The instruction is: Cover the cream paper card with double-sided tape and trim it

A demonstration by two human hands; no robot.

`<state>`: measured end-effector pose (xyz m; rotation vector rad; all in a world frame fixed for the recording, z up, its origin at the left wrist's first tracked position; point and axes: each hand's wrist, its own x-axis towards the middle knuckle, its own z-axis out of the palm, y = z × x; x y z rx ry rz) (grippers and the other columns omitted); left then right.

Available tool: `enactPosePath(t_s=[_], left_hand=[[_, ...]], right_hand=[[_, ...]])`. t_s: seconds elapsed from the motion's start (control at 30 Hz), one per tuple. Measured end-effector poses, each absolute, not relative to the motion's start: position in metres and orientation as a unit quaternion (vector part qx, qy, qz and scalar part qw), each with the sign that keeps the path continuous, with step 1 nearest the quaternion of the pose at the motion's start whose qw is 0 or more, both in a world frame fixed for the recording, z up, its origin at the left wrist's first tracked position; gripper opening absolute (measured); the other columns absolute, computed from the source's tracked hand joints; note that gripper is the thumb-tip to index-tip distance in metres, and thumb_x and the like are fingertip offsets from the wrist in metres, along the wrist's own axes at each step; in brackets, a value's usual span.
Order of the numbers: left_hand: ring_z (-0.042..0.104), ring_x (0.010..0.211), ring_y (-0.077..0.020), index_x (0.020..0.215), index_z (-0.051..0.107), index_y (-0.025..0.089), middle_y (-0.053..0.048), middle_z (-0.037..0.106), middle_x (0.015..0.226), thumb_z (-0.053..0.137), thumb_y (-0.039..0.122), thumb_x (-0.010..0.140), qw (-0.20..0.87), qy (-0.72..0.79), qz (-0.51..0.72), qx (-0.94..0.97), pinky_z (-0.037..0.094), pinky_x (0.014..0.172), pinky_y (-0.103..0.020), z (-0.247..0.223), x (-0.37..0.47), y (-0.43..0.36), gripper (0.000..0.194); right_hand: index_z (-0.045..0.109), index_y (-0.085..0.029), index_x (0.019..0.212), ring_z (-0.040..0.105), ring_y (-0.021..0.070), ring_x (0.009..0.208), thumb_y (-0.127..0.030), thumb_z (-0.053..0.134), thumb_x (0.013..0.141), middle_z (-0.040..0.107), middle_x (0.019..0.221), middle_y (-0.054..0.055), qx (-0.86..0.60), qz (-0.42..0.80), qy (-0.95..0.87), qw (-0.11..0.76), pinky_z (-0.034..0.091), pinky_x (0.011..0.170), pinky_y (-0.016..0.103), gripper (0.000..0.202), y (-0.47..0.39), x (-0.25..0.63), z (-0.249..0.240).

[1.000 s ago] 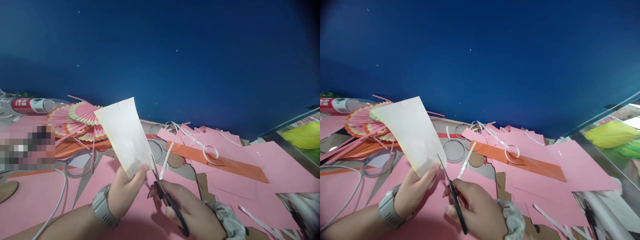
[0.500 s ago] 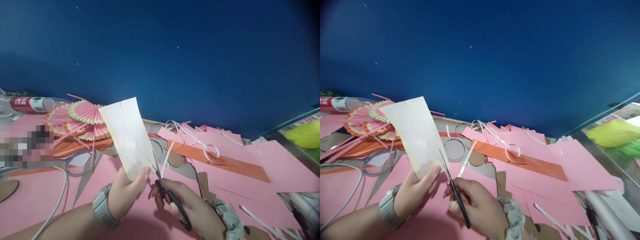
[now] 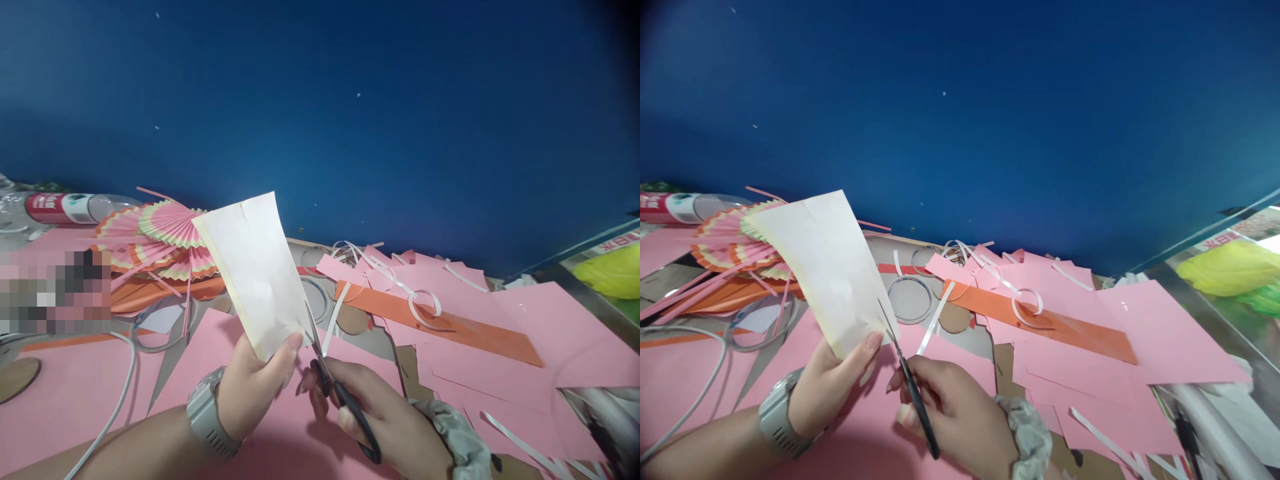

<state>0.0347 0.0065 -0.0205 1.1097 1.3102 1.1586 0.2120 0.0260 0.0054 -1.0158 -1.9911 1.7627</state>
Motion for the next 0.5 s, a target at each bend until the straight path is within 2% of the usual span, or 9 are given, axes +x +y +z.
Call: enactPosePath(t_s=[0.23, 0.37, 0.5], left_hand=[[0.037, 0.040, -0.0079, 0.065, 0.046, 0.018, 0.007, 0.039, 0.045, 0.045, 0.045, 0.088, 0.517, 0.541, 0.473, 0.466, 0.032, 0.040, -0.021, -0.0191, 0.0344, 0.0057, 0.036], [0.038, 0.040, -0.0079, 0.065, 0.044, 0.019, 0.007, 0.038, 0.045, 0.046, 0.043, 0.088, 0.515, 0.537, 0.480, 0.464, 0.032, 0.040, -0.020, -0.0179, 0.0348, 0.0064, 0.034], [0.039, 0.040, -0.0082, 0.064, 0.044, 0.019, 0.007, 0.037, 0.045, 0.044, 0.042, 0.089, 0.510, 0.541, 0.484, 0.461, 0.033, 0.040, -0.020, -0.0171, 0.0352, 0.0051, 0.034]], right_hand=[[0.057, -0.019, 0.093, 0.047, 0.0155, 0.068, -0.036, 0.055, 0.079, 0.056, 0.077, 0.001, -0.357, 0.612, -0.692, 0.138, 0.042, 0.069, 0.029, 0.023, 0.0276, 0.2099, 0.0061], [0.056, -0.020, 0.094, 0.044, 0.0145, 0.064, -0.051, 0.052, 0.082, 0.053, 0.077, 0.001, -0.339, 0.640, -0.675, 0.144, 0.040, 0.060, 0.027, 0.034, 0.0266, 0.2117, 0.0065], [0.056, -0.020, 0.100, 0.043, 0.0146, 0.063, -0.068, 0.036, 0.082, 0.051, 0.079, 0.003, -0.316, 0.659, -0.666, 0.152, 0.038, 0.058, 0.028, 0.055, 0.0270, 0.2130, 0.0081]])
